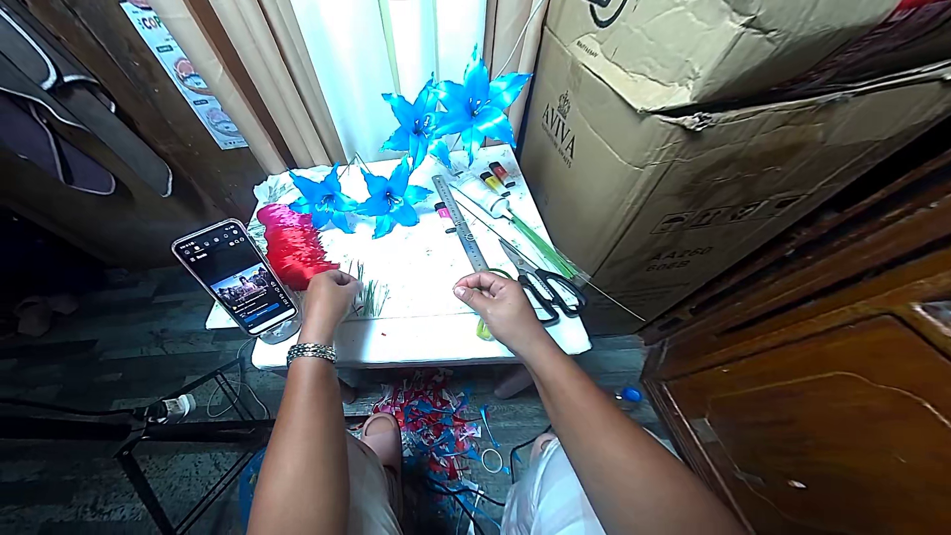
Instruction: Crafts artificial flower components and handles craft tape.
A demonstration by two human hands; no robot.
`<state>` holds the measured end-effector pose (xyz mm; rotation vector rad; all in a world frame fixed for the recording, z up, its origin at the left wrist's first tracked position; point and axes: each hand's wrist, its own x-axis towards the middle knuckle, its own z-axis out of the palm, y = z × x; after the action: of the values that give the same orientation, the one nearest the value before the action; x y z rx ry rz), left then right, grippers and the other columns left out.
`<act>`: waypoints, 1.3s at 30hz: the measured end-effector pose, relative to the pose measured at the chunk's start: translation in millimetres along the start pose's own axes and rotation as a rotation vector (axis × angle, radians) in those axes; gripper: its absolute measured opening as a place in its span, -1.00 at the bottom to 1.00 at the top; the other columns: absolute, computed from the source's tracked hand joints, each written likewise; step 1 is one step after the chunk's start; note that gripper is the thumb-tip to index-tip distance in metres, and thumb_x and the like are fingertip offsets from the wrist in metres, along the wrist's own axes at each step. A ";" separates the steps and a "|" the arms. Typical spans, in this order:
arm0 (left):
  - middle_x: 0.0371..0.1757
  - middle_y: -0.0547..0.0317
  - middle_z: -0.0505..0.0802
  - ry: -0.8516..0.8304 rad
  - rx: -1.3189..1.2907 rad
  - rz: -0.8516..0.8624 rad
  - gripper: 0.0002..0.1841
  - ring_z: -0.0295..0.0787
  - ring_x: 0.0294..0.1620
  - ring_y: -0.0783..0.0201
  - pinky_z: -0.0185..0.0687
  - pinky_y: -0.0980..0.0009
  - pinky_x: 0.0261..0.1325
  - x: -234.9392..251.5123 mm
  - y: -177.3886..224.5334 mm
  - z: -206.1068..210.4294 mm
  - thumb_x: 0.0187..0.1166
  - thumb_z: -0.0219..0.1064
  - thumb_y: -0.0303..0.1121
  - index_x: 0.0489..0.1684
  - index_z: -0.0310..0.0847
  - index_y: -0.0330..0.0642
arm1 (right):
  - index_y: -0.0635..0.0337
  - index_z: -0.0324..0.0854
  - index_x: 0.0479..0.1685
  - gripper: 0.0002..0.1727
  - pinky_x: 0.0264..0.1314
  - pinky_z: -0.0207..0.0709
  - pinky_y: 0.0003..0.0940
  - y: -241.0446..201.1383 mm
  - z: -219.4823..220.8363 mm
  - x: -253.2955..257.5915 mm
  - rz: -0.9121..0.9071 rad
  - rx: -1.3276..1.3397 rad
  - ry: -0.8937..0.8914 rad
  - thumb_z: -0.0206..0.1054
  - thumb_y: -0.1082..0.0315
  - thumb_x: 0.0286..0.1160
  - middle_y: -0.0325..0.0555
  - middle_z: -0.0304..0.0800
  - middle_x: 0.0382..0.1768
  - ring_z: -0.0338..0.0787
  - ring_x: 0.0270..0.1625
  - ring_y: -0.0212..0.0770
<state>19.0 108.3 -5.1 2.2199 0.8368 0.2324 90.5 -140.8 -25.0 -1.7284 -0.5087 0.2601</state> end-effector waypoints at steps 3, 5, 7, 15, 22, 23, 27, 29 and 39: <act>-0.18 -0.25 0.82 -0.094 0.131 -0.064 -0.75 0.74 -0.12 -0.18 0.54 -0.28 0.02 0.6 7.9 11.4 0.62 0.43 -0.28 -0.14 0.77 -0.36 | 0.19 0.73 -0.19 -0.91 -0.41 0.34 -0.56 0.3 1.9 1.2 -0.021 -0.014 -0.005 0.37 0.39 0.65 -0.26 0.67 -0.39 0.47 -0.49 -0.48; -0.14 -0.27 0.83 -0.113 0.187 -0.062 -0.70 0.76 -0.05 -0.24 0.54 -0.34 0.06 2.0 10.9 18.6 0.60 0.45 -0.22 -0.14 0.78 -0.36 | 0.20 0.74 -0.19 -0.91 -0.38 0.37 -0.56 1.3 1.2 1.2 -0.033 -0.021 -0.008 0.36 0.40 0.65 -0.25 0.70 -0.36 0.49 -0.46 -0.48; -0.14 -0.27 0.83 -0.111 0.223 -0.046 -0.72 0.76 -0.04 -0.25 0.54 -0.34 0.04 0.5 15.9 22.0 0.61 0.44 -0.22 -0.15 0.78 -0.34 | 0.20 0.74 -0.19 -0.91 -0.36 0.37 -0.54 2.7 0.1 1.5 -0.041 -0.038 -0.011 0.36 0.41 0.65 -0.25 0.70 -0.35 0.49 -0.45 -0.47; -0.07 -0.28 0.84 -0.082 0.270 -0.033 -0.78 0.77 0.06 -0.29 0.54 -0.35 0.09 -2.0 22.8 27.4 0.63 0.38 -0.30 -0.09 0.77 -0.31 | 0.20 0.74 -0.20 -0.92 -0.37 0.38 -0.56 0.7 -2.8 -0.5 -0.029 -0.045 -0.001 0.37 0.41 0.64 -0.26 0.71 -0.34 0.51 -0.44 -0.48; -0.10 -0.28 0.84 -0.121 0.317 -0.092 -0.72 0.78 0.03 -0.27 0.55 -0.36 0.09 3.7 15.7 23.3 0.62 0.41 -0.23 -0.13 0.79 -0.33 | 0.20 0.75 -0.22 -0.91 -0.37 0.39 -0.56 2.9 -2.9 1.5 -0.033 -0.044 -0.008 0.38 0.40 0.63 -0.25 0.71 -0.35 0.51 -0.45 -0.48; -0.11 -0.29 0.84 -0.120 0.318 -0.095 -0.73 0.78 0.01 -0.27 0.55 -0.36 0.07 3.4 16.3 24.3 0.62 0.41 -0.25 -0.15 0.78 -0.35 | 0.20 0.75 -0.22 -0.91 -0.37 0.39 -0.56 3.2 -2.5 1.8 -0.033 -0.041 -0.010 0.38 0.40 0.63 -0.25 0.71 -0.35 0.51 -0.45 -0.48; -0.15 -0.30 0.83 -0.104 0.288 -0.097 -0.73 0.77 -0.04 -0.27 0.55 -0.34 0.02 3.3 17.6 25.5 0.63 0.37 -0.26 -0.17 0.76 -0.36 | 0.20 0.75 -0.21 -0.92 -0.37 0.38 -0.55 2.5 -1.3 1.5 -0.030 -0.038 -0.014 0.38 0.41 0.63 -0.25 0.70 -0.34 0.50 -0.45 -0.48; -0.17 -0.28 0.82 -0.100 0.235 -0.075 -0.75 0.75 -0.07 -0.25 0.54 -0.32 0.00 2.7 17.5 21.4 0.63 0.37 -0.28 -0.18 0.77 -0.36 | 0.20 0.75 -0.21 -0.92 -0.37 0.38 -0.56 2.6 -2.1 1.4 -0.037 -0.039 -0.015 0.38 0.42 0.62 -0.25 0.70 -0.34 0.50 -0.45 -0.48; -0.31 -0.13 0.73 -0.096 0.073 -0.078 -0.80 0.60 -0.30 0.01 0.48 -0.05 -0.15 4.0 8.3 11.9 0.63 0.38 -0.35 -0.20 0.71 -0.37 | 0.20 0.75 -0.22 -0.91 -0.39 0.39 -0.55 4.4 -0.5 1.6 -0.049 -0.054 -0.025 0.38 0.42 0.63 -0.24 0.71 -0.32 0.49 -0.47 -0.47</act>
<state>31.0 99.7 -8.1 2.2420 0.8898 0.0585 92.9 -141.1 -29.0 -1.7645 -0.5800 0.2352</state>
